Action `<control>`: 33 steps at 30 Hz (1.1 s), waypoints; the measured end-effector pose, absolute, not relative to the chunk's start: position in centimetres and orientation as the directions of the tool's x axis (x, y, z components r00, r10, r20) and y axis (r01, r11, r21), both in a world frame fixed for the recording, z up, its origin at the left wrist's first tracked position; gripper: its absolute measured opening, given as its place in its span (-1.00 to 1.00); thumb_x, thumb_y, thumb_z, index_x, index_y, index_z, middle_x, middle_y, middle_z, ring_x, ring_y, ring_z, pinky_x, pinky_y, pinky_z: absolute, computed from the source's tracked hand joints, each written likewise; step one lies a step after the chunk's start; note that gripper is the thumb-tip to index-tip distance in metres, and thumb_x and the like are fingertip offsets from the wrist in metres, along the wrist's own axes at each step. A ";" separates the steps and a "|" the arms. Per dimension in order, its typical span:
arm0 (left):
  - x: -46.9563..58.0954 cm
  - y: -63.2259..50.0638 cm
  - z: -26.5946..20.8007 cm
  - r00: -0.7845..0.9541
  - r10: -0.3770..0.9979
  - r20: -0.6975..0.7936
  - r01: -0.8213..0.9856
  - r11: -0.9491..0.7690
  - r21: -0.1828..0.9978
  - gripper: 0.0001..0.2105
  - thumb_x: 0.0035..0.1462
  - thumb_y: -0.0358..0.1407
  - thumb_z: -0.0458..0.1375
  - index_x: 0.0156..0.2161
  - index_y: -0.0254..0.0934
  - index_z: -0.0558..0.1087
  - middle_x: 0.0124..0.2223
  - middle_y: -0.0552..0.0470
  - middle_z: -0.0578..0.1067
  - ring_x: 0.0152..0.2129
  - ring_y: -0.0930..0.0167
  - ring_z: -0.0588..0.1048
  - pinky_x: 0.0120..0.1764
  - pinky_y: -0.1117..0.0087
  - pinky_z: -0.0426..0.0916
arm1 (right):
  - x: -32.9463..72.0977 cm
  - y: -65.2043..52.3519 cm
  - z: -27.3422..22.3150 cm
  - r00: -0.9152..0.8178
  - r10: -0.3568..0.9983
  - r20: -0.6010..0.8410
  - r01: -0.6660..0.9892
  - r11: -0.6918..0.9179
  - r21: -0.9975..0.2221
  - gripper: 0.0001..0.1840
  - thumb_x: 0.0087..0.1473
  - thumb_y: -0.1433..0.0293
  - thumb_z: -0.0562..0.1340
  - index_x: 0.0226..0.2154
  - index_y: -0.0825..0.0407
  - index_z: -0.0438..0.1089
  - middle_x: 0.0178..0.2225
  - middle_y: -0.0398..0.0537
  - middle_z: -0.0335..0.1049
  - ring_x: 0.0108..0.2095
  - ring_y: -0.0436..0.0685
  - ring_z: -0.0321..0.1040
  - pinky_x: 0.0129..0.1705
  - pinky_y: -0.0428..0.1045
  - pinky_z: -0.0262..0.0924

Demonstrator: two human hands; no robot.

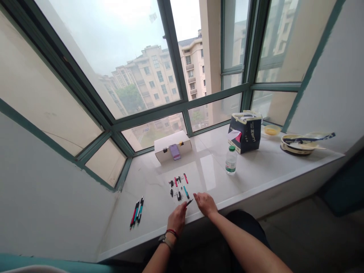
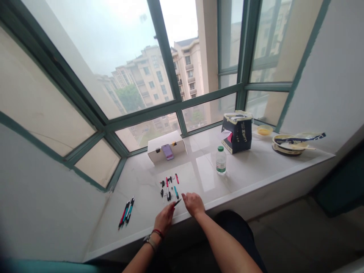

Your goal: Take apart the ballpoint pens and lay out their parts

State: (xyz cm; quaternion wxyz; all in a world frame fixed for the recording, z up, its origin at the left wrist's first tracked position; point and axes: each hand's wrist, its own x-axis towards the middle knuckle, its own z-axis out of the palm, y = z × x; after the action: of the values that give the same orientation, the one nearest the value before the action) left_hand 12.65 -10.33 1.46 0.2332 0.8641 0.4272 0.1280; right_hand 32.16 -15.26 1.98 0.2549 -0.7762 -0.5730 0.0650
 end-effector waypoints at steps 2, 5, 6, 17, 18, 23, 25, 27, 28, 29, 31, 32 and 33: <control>13.9 -10.8 1.3 0.594 0.804 -0.001 0.698 -0.514 0.499 -0.62 0.30 -0.13 -0.15 0.13 0.01 0.34 0.03 -0.05 0.51 -0.09 0.31 0.51 -0.12 0.35 0.38 | 32.2 -15.2 1.9 0.327 0.926 0.188 0.851 -0.203 -0.484 -0.39 0.33 0.09 -0.15 -0.43 0.00 0.46 -0.43 0.05 0.47 -0.35 0.13 0.39 -0.26 -0.03 0.08; 15.4 -11.1 1.7 0.606 0.796 -0.001 0.676 -0.514 0.528 -0.64 0.30 -0.13 -0.15 0.07 -0.01 0.39 -0.02 -0.06 0.53 -0.12 0.32 0.51 -0.13 0.35 0.37 | 32.2 -15.2 2.0 0.317 0.931 0.183 0.855 -0.196 -0.481 -0.36 0.33 0.09 -0.17 -0.44 0.00 0.47 -0.43 0.06 0.50 -0.35 0.13 0.41 -0.26 -0.04 0.09; 15.8 -11.1 1.9 0.619 0.785 0.005 0.659 -0.523 0.541 -0.65 0.30 -0.14 -0.15 0.05 -0.04 0.40 -0.02 -0.07 0.53 -0.12 0.33 0.51 -0.12 0.36 0.37 | 32.2 -15.2 2.0 0.320 0.931 0.178 0.852 -0.201 -0.483 -0.35 0.33 0.09 -0.18 -0.44 0.00 0.48 -0.43 0.07 0.50 -0.35 0.13 0.41 -0.27 -0.04 0.09; 17.3 -11.7 2.8 0.622 0.781 0.061 0.676 -0.574 0.462 -0.68 0.33 -0.18 -0.17 -0.06 -0.18 0.39 -0.17 -0.02 0.56 -0.25 0.36 0.51 -0.21 0.40 0.27 | 33.4 -14.5 1.3 0.355 0.929 0.100 0.722 -0.205 -0.660 -0.37 0.30 0.06 -0.08 -0.58 0.02 0.41 -0.52 -0.03 0.47 -0.48 0.06 0.32 -0.41 -0.05 -0.09; 17.4 -11.7 2.8 0.615 0.786 0.057 0.685 -0.569 0.454 -0.68 0.33 -0.15 -0.17 -0.06 -0.16 0.39 -0.19 -0.01 0.56 -0.27 0.36 0.51 -0.24 0.41 0.25 | 33.5 -14.5 1.2 0.344 0.934 0.100 0.701 -0.185 -0.689 -0.37 0.29 0.05 -0.07 -0.61 0.02 0.39 -0.54 -0.05 0.45 -0.50 0.05 0.29 -0.42 -0.05 -0.12; 17.6 -11.4 2.5 0.580 0.814 -0.028 0.773 -0.540 0.332 -0.61 0.34 -0.07 -0.22 -0.23 -0.16 0.41 -0.33 0.01 0.56 -0.37 0.37 0.51 -0.38 0.42 0.12 | 32.9 -14.3 0.6 0.346 0.935 0.082 0.574 -0.141 -0.807 -0.35 0.25 -0.01 -0.06 -0.66 0.03 0.28 -0.60 -0.10 0.34 -0.52 0.03 0.18 -0.43 -0.05 -0.15; 17.6 -11.0 2.4 0.586 0.808 -0.061 0.783 -0.546 0.297 -0.58 0.34 -0.07 -0.24 -0.26 -0.17 0.41 -0.34 0.01 0.56 -0.39 0.38 0.50 -0.40 0.42 0.08 | 32.7 -14.1 0.4 0.358 0.932 0.056 0.525 -0.151 -0.837 -0.35 0.23 -0.04 -0.07 -0.67 0.03 0.24 -0.61 -0.12 0.29 -0.53 0.03 0.15 -0.43 -0.05 -0.15; 17.5 -10.6 2.5 0.602 0.794 -0.084 0.775 -0.557 0.299 -0.56 0.34 -0.07 -0.25 -0.28 -0.18 0.42 -0.34 0.02 0.56 -0.40 0.39 0.49 -0.40 0.41 0.06 | 32.6 -14.0 0.3 0.359 0.933 0.029 0.487 -0.161 -0.858 -0.35 0.22 -0.06 -0.07 -0.67 0.02 0.21 -0.62 -0.13 0.25 -0.53 0.04 0.13 -0.43 -0.05 -0.14; 17.5 -10.3 2.5 0.611 0.786 -0.094 0.768 -0.560 0.311 -0.55 0.34 -0.07 -0.25 -0.30 -0.19 0.43 -0.35 0.02 0.56 -0.40 0.40 0.48 -0.39 0.42 0.06 | 32.6 -13.9 0.3 0.354 0.935 0.021 0.473 -0.160 -0.867 -0.36 0.21 -0.06 -0.06 -0.67 0.02 0.20 -0.62 -0.13 0.23 -0.52 0.04 0.12 -0.43 -0.05 -0.13; 17.4 -10.1 2.6 0.620 0.778 -0.103 0.760 -0.561 0.329 -0.53 0.34 -0.06 -0.26 -0.33 -0.20 0.43 -0.36 0.02 0.56 -0.41 0.40 0.47 -0.40 0.42 0.05 | 32.6 -13.9 0.3 0.347 0.938 0.019 0.460 -0.153 -0.874 -0.37 0.20 -0.06 -0.06 -0.66 0.02 0.18 -0.62 -0.14 0.22 -0.52 0.04 0.12 -0.43 -0.05 -0.13; 17.3 -9.7 2.7 0.635 0.764 -0.117 0.741 -0.559 0.371 -0.50 0.34 -0.05 -0.26 -0.38 -0.22 0.43 -0.38 0.02 0.54 -0.43 0.41 0.44 -0.40 0.42 0.05 | 32.8 -13.9 0.3 0.325 0.945 0.025 0.442 -0.128 -0.888 -0.39 0.20 -0.06 -0.06 -0.65 0.01 0.17 -0.60 -0.14 0.22 -0.50 0.05 0.12 -0.42 -0.06 -0.10; 17.3 -9.6 2.8 0.641 0.758 -0.121 0.732 -0.557 0.392 -0.49 0.34 -0.05 -0.26 -0.39 -0.23 0.43 -0.39 0.02 0.54 -0.44 0.42 0.43 -0.40 0.42 0.05 | 32.9 -13.9 0.3 0.311 0.950 0.031 0.437 -0.113 -0.892 -0.40 0.20 -0.05 -0.07 -0.64 0.01 0.17 -0.59 -0.14 0.22 -0.49 0.05 0.13 -0.41 -0.06 -0.09; 17.2 -9.5 2.8 0.645 0.755 -0.121 0.725 -0.553 0.410 -0.48 0.33 -0.04 -0.26 -0.40 -0.24 0.43 -0.40 0.02 0.53 -0.44 0.42 0.42 -0.40 0.43 0.05 | 33.0 -14.0 0.3 0.296 0.954 0.038 0.435 -0.099 -0.895 -0.41 0.20 -0.04 -0.07 -0.63 0.01 0.17 -0.58 -0.14 0.23 -0.48 0.05 0.13 -0.40 -0.06 -0.07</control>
State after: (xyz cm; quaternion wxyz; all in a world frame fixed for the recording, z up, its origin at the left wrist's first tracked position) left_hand 17.22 -9.51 2.79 0.2166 0.8806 0.4201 0.0344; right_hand 32.97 -14.00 0.34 0.4338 -0.6783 -0.5121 0.2992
